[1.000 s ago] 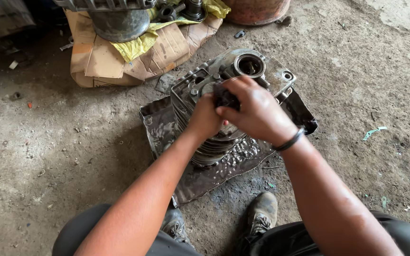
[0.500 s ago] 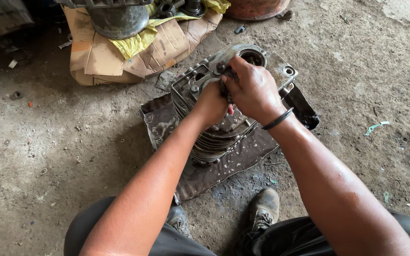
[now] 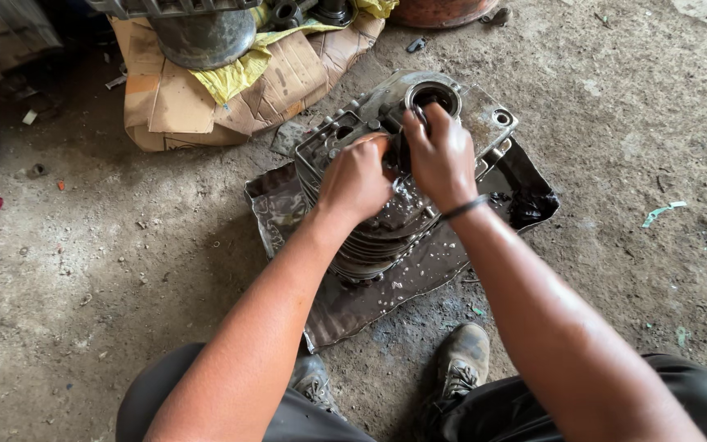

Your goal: The person scrubs a greasy engine part with a wire brush and then scrapes the inside of a cylindrical opening with a metal tool. The part rests on a metal sheet on the floor.

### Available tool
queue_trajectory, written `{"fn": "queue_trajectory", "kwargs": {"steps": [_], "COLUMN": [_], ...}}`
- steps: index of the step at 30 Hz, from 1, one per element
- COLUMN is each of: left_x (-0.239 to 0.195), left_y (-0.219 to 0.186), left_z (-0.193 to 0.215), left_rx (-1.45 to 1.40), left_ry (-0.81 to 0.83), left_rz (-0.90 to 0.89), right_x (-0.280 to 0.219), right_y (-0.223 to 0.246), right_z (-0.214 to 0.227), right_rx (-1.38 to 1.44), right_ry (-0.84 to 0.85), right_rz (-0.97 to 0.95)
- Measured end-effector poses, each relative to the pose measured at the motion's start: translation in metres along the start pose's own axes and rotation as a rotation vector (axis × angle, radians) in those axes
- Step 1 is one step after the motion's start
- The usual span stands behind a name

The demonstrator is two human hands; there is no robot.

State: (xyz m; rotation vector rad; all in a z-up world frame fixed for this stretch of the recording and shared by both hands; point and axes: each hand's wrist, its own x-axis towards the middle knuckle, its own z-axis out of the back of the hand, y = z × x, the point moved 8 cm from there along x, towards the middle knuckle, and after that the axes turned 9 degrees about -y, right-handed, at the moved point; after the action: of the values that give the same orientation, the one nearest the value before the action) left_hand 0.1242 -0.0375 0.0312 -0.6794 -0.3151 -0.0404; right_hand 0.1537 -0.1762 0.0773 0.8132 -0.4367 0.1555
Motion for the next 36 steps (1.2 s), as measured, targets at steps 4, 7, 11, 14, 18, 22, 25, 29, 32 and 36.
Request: {"fn": "queue_trajectory", "kwargs": {"steps": [4,7,11,14,18,22,25,29,32,36], "left_x": [-0.009,-0.016,-0.021,-0.022,-0.023,-0.024,-0.025,-0.028,-0.025,-0.023], "left_y": [0.005,0.008,0.003,-0.001,0.006,0.004,0.004,0.002,0.0,0.003], "left_z": [0.021,0.028,0.035,0.038,0.031,0.034,0.036,0.034,0.037,0.034], "left_rx": [0.092,0.11,0.109,0.126,0.14,0.154,0.156,0.129,0.132,0.146], "left_ry": [-0.058,-0.029,-0.058,-0.107,-0.042,-0.025,-0.009,-0.007,-0.039,-0.024], "left_rz": [-0.02,0.038,0.001,-0.073,-0.013,-0.018,0.01,-0.001,-0.022,0.006], "right_x": [-0.045,-0.076,-0.101,-0.119,-0.134,-0.105,-0.072,-0.073,-0.091,-0.116], "right_y": [-0.007,-0.015,-0.005,0.007,0.019,-0.008,-0.034,-0.038,-0.023,0.0], "right_z": [0.012,0.012,0.002,-0.008,-0.012,-0.005,0.013,0.012,0.002,-0.003], "right_rx": [-0.005,-0.231,-0.154,-0.073,-0.001,-0.038,-0.195,-0.121,-0.042,0.067], "right_ry": [-0.227,-0.29,-0.237,-0.163,-0.174,-0.17,-0.309,-0.272,-0.229,-0.183], "right_rz": [0.201,0.272,0.358,0.347,0.446,0.398,0.326,0.364,0.373,0.381]}}
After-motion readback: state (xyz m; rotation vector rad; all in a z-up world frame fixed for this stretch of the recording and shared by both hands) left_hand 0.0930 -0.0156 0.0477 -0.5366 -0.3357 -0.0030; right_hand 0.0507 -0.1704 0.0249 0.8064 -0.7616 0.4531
